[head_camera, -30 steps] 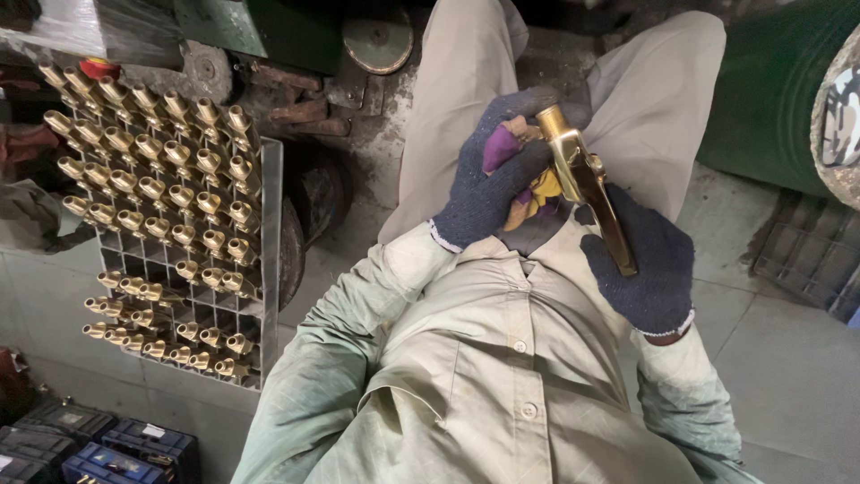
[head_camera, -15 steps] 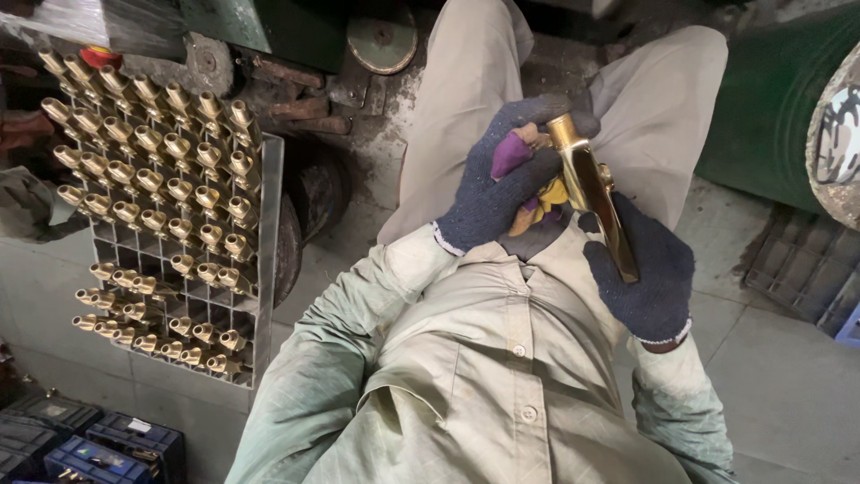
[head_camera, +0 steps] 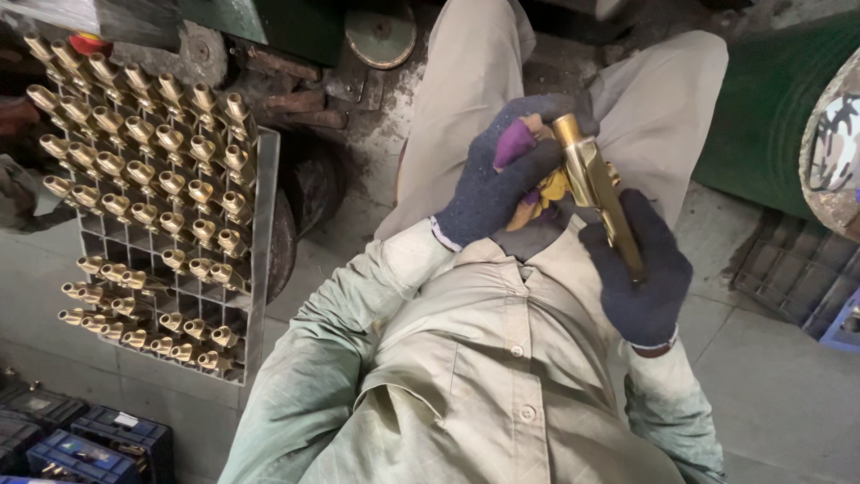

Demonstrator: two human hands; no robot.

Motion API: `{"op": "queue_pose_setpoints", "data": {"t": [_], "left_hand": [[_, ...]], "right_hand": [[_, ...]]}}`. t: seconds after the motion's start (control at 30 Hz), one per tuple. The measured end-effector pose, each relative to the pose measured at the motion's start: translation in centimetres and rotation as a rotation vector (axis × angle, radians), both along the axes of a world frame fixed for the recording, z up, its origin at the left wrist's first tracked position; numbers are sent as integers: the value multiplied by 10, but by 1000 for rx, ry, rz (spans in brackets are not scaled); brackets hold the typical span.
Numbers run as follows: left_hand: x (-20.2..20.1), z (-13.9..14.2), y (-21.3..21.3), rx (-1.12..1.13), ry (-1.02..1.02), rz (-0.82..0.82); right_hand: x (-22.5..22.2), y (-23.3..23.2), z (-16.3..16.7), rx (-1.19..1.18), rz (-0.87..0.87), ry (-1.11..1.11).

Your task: The person polishes a brass fixture by hand using a small cloth, rubbing it against a buffing wheel and then wiping it with the cloth.

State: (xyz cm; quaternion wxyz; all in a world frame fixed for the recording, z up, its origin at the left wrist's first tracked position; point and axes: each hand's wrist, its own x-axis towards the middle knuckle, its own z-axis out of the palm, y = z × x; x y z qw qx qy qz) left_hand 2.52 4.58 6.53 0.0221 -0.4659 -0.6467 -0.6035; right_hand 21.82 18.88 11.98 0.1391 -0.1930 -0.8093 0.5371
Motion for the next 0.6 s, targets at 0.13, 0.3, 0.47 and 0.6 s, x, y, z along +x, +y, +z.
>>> {"op": "queue_pose_setpoints", "data": {"t": [0.13,0.3,0.47,0.6], "left_hand": [[-1,6,-2,-133,-901,-115],[-5,9,5,187,-1099,-397],[-3,5,11,-78,-959,-132],[1,0,13,-131,-946,-62]], "right_hand": [[13,13,-19,-879,-146,-38],[20,14,-29,-1757,-61,90],[3,2,-4,-937,-61,-225],[-7,0,19,-278,27,-182]]}}
